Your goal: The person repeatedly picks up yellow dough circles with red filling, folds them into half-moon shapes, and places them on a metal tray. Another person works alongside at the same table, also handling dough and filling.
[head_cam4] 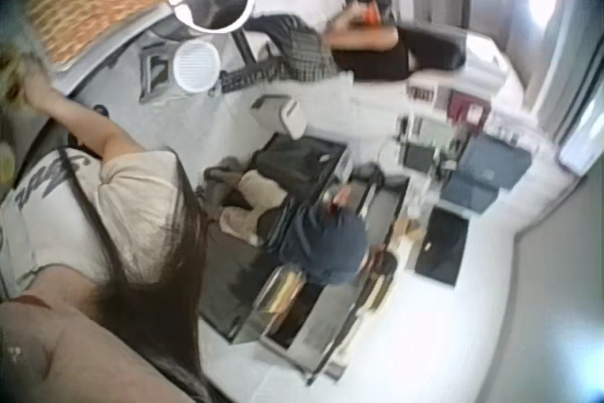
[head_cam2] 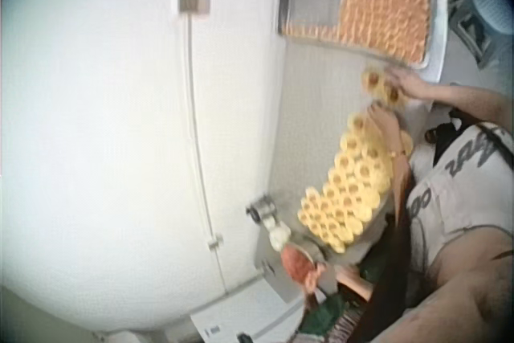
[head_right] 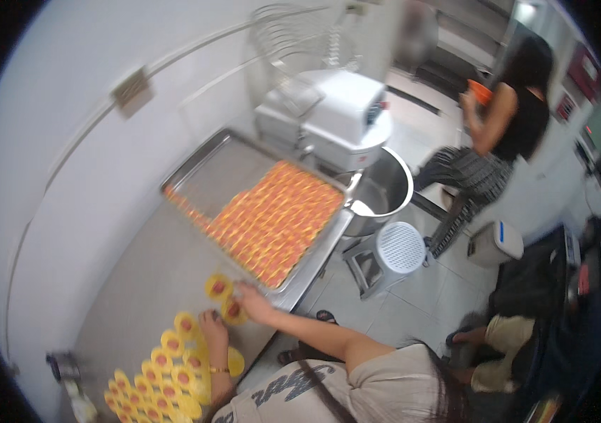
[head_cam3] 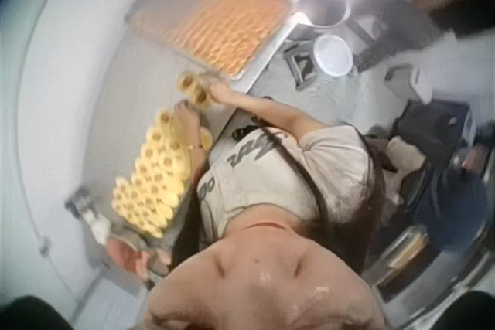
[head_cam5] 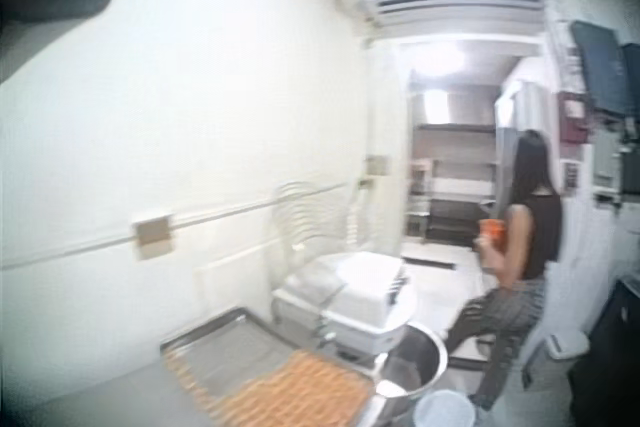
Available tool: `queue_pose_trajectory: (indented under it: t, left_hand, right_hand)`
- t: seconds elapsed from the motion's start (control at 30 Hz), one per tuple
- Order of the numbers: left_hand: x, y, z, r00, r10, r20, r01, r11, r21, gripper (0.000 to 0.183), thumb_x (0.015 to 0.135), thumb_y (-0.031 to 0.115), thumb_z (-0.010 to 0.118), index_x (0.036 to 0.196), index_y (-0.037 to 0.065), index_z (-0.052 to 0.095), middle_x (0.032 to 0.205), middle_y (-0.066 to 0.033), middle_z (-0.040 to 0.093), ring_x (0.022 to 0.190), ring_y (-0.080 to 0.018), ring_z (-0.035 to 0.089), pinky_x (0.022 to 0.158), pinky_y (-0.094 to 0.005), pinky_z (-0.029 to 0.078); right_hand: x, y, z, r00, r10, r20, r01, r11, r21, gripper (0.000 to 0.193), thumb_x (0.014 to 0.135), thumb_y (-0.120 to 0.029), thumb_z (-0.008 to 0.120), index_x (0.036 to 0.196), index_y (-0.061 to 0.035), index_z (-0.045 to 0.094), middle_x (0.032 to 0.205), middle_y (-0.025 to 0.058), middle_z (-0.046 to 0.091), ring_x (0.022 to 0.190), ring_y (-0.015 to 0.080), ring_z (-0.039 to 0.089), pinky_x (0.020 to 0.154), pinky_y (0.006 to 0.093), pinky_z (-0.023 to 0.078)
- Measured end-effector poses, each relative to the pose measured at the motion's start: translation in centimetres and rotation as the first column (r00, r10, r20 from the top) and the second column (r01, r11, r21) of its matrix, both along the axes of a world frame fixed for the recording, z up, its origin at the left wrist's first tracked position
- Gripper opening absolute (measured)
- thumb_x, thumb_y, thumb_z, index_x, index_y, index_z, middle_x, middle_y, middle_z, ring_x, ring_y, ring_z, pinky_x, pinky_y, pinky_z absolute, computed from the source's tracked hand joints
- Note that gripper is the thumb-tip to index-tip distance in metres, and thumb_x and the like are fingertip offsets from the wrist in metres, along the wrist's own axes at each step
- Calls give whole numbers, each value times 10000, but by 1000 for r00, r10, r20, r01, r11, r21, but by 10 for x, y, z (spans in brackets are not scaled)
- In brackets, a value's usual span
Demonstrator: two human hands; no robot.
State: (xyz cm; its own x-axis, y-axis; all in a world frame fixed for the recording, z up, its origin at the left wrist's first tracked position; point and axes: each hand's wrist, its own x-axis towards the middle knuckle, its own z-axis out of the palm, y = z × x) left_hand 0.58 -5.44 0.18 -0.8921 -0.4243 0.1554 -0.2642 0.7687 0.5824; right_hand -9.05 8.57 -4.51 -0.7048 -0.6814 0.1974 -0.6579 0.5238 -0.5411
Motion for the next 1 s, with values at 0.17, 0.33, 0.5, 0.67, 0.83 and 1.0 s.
queue_pose_trajectory:
  t: [0.17, 0.33, 0.5, 0.67, 0.83, 1.0]
  left_hand:
    - [-11, 17, -4, 995, 31, 90, -36, 998, 52, 204, 750, -59, 578, 949, -37, 543, 998, -188, 514, 929, -362, 529, 797, -413, 442]
    - [-16, 30, -8, 987, 108, 116, -109, 994, -1, 127, 726, -66, 596, 848, -37, 571, 861, -173, 552, 822, -354, 556, 734, -420, 453]
    - [-2, 37, -17, 940, 284, 190, -331, 896, 296, 142, 724, -87, 615, 835, -12, 567, 784, -116, 585, 702, -226, 581, 670, -316, 473]
    - [15, 49, -33, 932, 360, 51, -323, 757, 567, 255, 754, -101, 632, 956, 3, 517, 851, -34, 568, 761, -102, 548, 701, -228, 460]
    - [18, 57, -44, 936, 352, -15, -233, 649, 724, 410, 833, 97, 698, 1174, -13, 499, 1035, -123, 624, 945, -179, 622, 806, -283, 506]
    - [19, 53, -42, 945, 328, -4, -246, 716, 653, 300, 831, 24, 591, 1129, -9, 572, 981, -117, 664, 923, -178, 643, 791, -286, 501]
  right_hand:
    - [10, 26, 13, 953, -84, 292, 102, 994, -49, 445, 773, -22, 535, 1206, 26, 447, 1365, 231, 352, 1140, 391, 502, 916, 406, 464]
    - [11, 35, 9, 966, 11, 257, 28, 989, -145, 259, 781, -7, 521, 1029, 18, 450, 1221, 203, 421, 1006, 379, 549, 794, 447, 491]
    - [6, 37, 7, 903, 90, 420, -10, 982, -187, 229, 808, -72, 540, 1025, -16, 492, 1077, 197, 527, 936, 388, 578, 770, 444, 489]
    - [8, 29, 12, 798, 1, 602, 213, 935, -283, 174, 811, -97, 542, 971, -33, 523, 823, 204, 614, 809, 402, 609, 699, 457, 486]
    - [15, 32, 5, 756, -121, 644, 307, 933, -186, 242, 805, -115, 559, 1031, -33, 527, 867, 207, 644, 819, 385, 632, 696, 453, 500]
    - [11, 33, 0, 770, -105, 629, 299, 931, -211, 283, 784, -54, 606, 1058, 11, 581, 858, 158, 667, 791, 247, 667, 707, 344, 533]
